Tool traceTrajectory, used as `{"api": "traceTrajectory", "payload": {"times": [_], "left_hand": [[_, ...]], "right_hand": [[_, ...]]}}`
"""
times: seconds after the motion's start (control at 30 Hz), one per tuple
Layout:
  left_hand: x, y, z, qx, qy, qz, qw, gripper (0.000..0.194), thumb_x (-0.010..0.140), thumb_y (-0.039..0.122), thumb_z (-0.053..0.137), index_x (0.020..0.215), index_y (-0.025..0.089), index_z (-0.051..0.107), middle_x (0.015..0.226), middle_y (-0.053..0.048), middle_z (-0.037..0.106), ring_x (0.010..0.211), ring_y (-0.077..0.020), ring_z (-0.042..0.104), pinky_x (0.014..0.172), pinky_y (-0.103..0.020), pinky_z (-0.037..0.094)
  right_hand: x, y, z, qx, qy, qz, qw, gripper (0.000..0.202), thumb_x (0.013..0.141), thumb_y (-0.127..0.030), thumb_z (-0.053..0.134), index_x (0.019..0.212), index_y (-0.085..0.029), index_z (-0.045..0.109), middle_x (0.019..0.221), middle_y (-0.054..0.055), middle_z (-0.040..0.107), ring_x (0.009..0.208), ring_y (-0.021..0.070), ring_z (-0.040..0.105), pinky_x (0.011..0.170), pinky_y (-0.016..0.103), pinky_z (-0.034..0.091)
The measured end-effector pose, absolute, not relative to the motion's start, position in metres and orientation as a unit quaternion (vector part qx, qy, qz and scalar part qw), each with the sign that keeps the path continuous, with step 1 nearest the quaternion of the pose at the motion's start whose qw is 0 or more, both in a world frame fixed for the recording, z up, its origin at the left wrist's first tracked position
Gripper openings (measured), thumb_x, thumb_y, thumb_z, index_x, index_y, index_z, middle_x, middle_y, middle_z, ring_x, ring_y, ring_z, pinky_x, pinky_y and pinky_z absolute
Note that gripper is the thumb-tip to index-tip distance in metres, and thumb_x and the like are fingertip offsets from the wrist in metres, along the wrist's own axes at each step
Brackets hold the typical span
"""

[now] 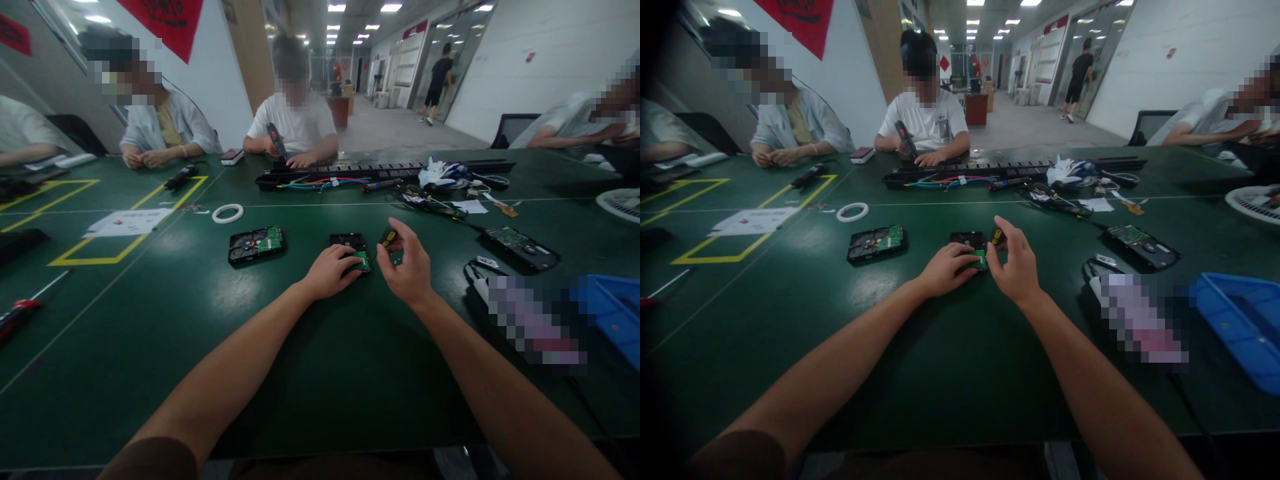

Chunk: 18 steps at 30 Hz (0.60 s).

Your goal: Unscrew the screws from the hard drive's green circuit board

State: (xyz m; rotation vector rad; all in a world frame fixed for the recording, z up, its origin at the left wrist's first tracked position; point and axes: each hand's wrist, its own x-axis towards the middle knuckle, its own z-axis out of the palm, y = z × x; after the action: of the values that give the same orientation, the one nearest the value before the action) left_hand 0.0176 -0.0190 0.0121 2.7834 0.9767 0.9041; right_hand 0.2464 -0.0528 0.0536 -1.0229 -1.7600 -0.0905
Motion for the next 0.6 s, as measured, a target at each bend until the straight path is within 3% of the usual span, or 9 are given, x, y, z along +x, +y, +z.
{"api": "traceTrajectory", "payload": {"times": [0.37,0.6], "left_hand": [[0.0171,-0.0194,0.0127,0.901,0.321,0.289,0.033,0.032,0.105,0.039,0.067,0.132,0.022,0.073,0.14,-0.015,0.066,0.132,-0.0339,0.061,0.109,-0.055,0.054],[0.0172,-0.0198,0.0134,0.901,0.319,0.292,0.03,0.032,0.106,0.04,0.065,0.131,0.022,0.073,0.139,-0.015,0.066,0.131,-0.0331,0.061,0.108,-0.054,0.055]], "right_hand": [[0.247,-0.0511,0.052,-0.439,-0.733,-0.053,0.516,0.064,0.099,-0.029,0.065,0.159,-0.032,0.045,0.138,0.011,0.067,0.088,0.0235,0.072,0.085,0.049,0.068],[0.247,-0.0515,0.0532,-0.433,-0.736,-0.056,0.517,0.064,0.099,-0.028,0.064,0.16,-0.033,0.045,0.14,0.011,0.067,0.096,0.0255,0.073,0.085,0.048,0.068]]}}
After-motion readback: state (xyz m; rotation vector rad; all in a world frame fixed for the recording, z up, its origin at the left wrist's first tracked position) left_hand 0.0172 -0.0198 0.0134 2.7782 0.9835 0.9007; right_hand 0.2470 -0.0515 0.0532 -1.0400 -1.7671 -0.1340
